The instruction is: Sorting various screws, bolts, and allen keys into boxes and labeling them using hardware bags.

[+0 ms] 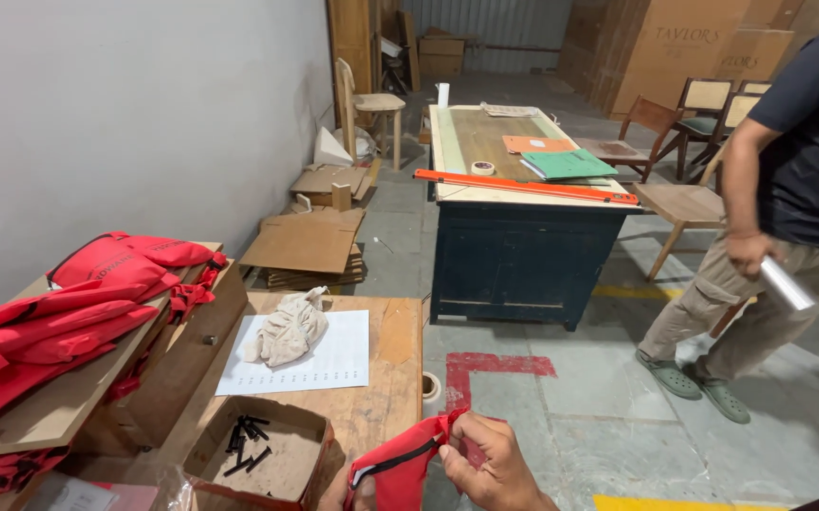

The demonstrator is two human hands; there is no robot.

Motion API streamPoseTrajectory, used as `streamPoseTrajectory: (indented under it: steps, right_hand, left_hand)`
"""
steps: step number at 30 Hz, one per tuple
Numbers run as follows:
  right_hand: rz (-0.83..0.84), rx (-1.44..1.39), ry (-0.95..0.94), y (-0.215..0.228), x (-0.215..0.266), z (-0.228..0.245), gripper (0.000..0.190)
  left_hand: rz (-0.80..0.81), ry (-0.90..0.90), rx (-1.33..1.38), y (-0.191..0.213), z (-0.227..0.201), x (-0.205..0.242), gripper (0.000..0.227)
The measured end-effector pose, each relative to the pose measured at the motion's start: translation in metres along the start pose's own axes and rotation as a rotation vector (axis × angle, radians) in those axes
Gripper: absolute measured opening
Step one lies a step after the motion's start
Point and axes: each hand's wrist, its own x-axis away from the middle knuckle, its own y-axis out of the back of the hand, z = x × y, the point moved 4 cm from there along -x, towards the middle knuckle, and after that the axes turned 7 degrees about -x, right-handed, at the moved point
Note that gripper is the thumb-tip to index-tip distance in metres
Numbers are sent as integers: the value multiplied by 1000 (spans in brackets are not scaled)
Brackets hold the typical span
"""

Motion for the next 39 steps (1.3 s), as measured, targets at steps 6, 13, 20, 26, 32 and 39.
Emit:
streamPoseTrajectory:
  steps: [6, 13, 20, 26, 32, 39]
  right_hand:
    - [9, 42, 103, 2, 0, 9, 16]
    - [21, -30, -87, 0, 0, 4, 18]
    - [71, 36, 22, -3, -1, 1, 19]
    - [40, 32, 73, -5, 2, 9, 16]
    - [39, -80, 51, -5, 2, 7, 13]
    - [74, -196, 15, -4, 3, -15, 17]
  left_hand:
    - [54, 7, 34, -3, -2, 1, 41]
    - [147, -71, 81, 4, -15, -7, 40]
    - [196, -57, 83, 7, -26, -30, 41]
    - [243, 19, 92, 9, -31, -20, 42]
    - [120, 44, -59, 8, -56, -4, 41]
    - [-152, 9, -187, 3, -81, 8, 43]
